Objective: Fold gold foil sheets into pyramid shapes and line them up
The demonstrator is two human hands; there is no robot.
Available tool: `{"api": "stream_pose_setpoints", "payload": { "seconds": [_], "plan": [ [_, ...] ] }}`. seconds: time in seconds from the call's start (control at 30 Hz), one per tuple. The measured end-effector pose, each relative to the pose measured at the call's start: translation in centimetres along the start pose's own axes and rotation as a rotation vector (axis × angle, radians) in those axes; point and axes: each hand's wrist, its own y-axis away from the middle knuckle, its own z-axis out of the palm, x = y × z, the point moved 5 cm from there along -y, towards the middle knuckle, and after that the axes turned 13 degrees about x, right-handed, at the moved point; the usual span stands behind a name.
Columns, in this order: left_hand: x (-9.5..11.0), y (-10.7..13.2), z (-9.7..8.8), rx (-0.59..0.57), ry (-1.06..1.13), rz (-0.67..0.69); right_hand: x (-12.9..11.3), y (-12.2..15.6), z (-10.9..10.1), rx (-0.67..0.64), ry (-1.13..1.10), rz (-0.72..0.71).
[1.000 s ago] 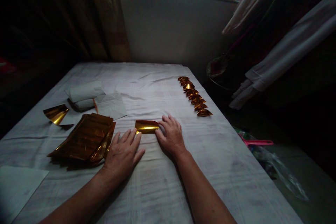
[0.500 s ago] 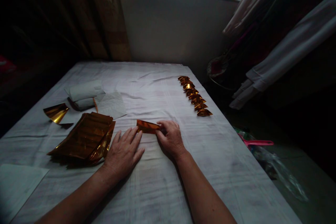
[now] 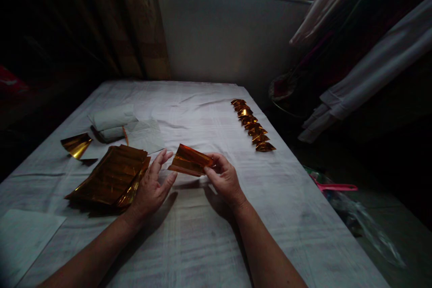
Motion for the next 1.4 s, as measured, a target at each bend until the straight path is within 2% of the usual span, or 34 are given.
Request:
{"api": "stream_pose_setpoints", "payload": {
  "seconds": [0.13,0.23,0.4,0.57,0.7,1.03,1.23,1.4],
  "plan": [
    [0.0,0.0,0.0,-0.067,0.170,-0.209,-0.2,0.2,0.0,-0.001,0.013,0.041],
    [0.0,0.1,0.3,-0.116,0.251,-0.282,-0.1,0.3,0.2,-0.026,0.009,0.061],
    [0.2,0.0,0.2,-0.080,0.282,-0.291,0.0,0.5,0.7,-0.070,0.020,0.078],
    [-0.4,0.1,0.2,-0.042,0.238,-0.323,0.5,0.9,1.0,-0.110,0.074,0.033],
    [-0.7,0.1,0.4,-0.064,0.264,-0.363,0.8,0.9,1.2,-0.140,0.092,-0.006],
    [-1.1,0.2,0.7,-0.095,0.245,-0.423,1.4,0.8,1.1,-0.096,0.098,0.006],
    [-1.1,0.2,0.9,-0.105,0.305,-0.470,1.1,0.7,1.0,-0.055,0.155,-0.010],
    [-0.6,-0.1,0.5,-0.116,0.197,-0.402,0.7,0.6,1.0,-0.014,0.208,-0.030]
  ]
}}
